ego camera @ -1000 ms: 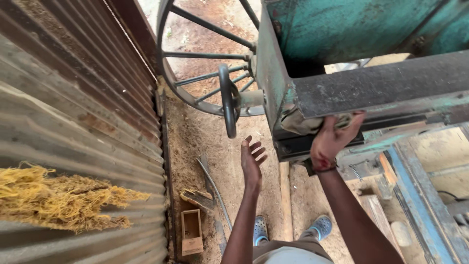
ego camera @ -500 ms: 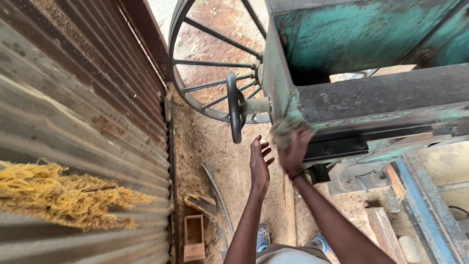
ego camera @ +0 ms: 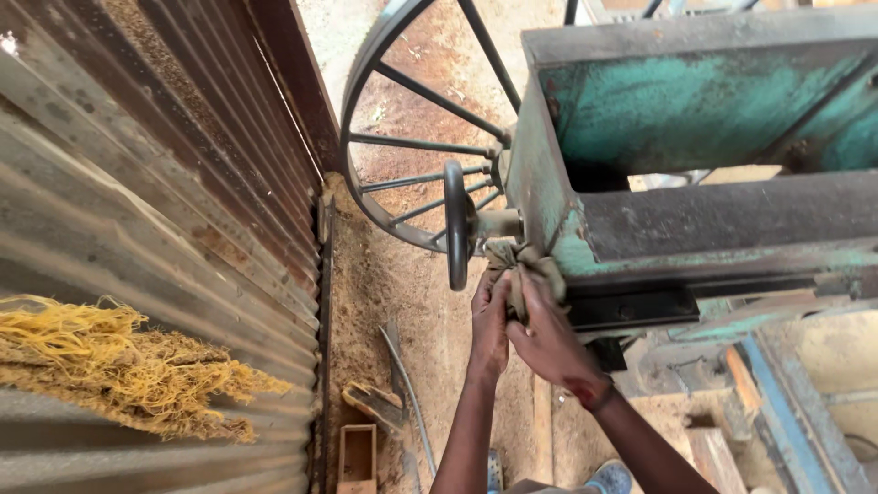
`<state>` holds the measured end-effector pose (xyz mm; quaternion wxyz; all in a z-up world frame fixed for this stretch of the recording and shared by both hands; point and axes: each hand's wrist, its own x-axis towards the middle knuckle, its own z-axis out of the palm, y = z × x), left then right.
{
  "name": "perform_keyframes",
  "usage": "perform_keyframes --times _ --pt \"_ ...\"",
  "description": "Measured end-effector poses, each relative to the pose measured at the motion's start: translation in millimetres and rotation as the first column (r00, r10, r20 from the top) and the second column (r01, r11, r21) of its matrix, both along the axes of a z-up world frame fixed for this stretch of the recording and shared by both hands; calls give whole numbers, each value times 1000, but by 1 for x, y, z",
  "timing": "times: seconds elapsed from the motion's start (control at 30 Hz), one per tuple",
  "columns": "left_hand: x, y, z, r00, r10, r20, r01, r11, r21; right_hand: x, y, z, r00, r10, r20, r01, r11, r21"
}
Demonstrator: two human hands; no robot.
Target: The person wipes the exterior surfaces of a large green industrial machine using a cloth. They clean various parts including the main body, wheels, and frame, moving around the equipment to reach different areas.
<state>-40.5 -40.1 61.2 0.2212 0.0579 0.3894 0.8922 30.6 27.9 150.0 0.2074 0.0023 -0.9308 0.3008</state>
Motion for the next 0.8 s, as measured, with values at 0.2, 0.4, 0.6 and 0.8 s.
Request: perform_keyframes --times 0.2,0.4,0.6,0.8 --pt "-20 24 69 996 94 5 -89 961 -262 35 40 114 981 -90 173 76 993 86" --pt "-16 77 92 778 41 -627 -352 855 -380 -39 90 148 981 -82 173 -30 827 561" --pt "-94 96 111 718 58 -694 -280 937 -211 -48 79 155 988 23 156 -68 954 293" --pt "-186 149 134 966 -42 -256 105 966 237 -51 76 163 989 -10 147 -32 960 278"
